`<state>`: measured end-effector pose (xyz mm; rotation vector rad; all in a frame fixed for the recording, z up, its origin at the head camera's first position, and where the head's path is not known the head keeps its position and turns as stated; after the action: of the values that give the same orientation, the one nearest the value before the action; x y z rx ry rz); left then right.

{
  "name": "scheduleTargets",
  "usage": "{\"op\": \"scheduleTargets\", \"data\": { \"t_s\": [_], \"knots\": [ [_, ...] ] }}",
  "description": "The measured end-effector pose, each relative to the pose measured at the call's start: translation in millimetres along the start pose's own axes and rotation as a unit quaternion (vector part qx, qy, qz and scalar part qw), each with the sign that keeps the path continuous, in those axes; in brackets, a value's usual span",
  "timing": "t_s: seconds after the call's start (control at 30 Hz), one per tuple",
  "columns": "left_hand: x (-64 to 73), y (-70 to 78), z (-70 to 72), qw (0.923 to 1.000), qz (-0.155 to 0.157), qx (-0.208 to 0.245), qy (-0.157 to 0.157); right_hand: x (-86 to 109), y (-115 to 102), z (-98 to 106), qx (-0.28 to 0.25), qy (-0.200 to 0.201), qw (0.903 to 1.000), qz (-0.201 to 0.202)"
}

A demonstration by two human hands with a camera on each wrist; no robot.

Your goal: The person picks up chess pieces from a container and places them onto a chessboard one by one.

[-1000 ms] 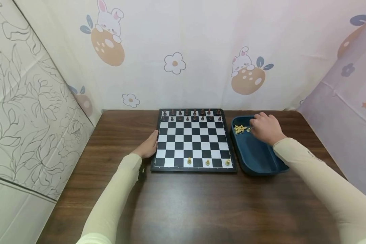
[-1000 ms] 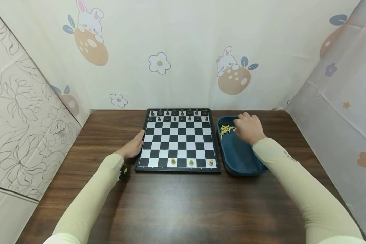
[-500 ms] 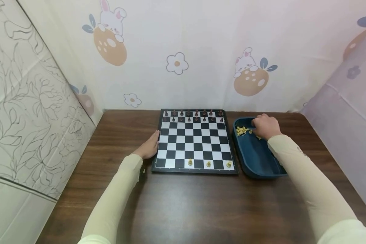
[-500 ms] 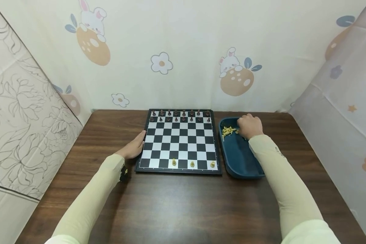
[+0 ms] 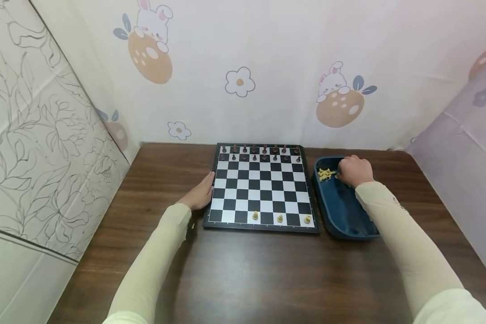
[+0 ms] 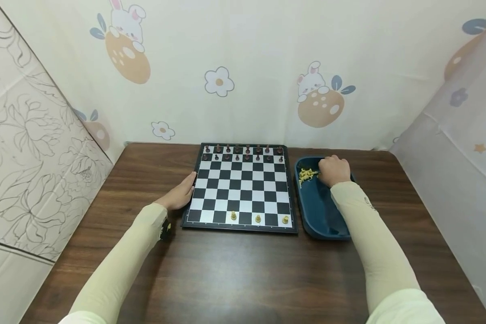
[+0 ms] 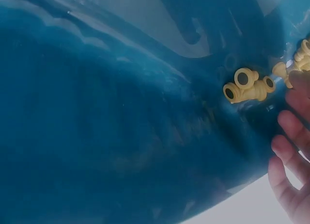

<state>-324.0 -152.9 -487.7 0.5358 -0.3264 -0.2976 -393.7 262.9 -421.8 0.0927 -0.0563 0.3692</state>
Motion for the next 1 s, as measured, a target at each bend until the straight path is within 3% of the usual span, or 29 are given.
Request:
{"op": "scheduleTargets", "data": {
  "t_s": [0.43,1.0],
  "knots": [
    [-1.8,-3.4,-3.2,0.9999,0.014,-0.004,-0.005,-0.5,1,-4,-0.012,-0.004,0.9999,-0.001],
    [-0.4,-2.0,-2.8,0.9999,0.011,0.001,-0.007,21.5,-5,24,0.008,0.047,0.9986,0.024]
  ]
}}
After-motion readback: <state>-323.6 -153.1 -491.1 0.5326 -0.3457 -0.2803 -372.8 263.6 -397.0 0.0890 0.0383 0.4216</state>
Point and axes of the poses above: each hand's wrist, its own x-axis away from the middle knuckle, its own z-axis out of the back of the hand, y = z × x, the point moved 9 cm from there along -x, towards the middle knuckle, and after that the axes turned 3 degrees about -y, right-handed, at the moved point
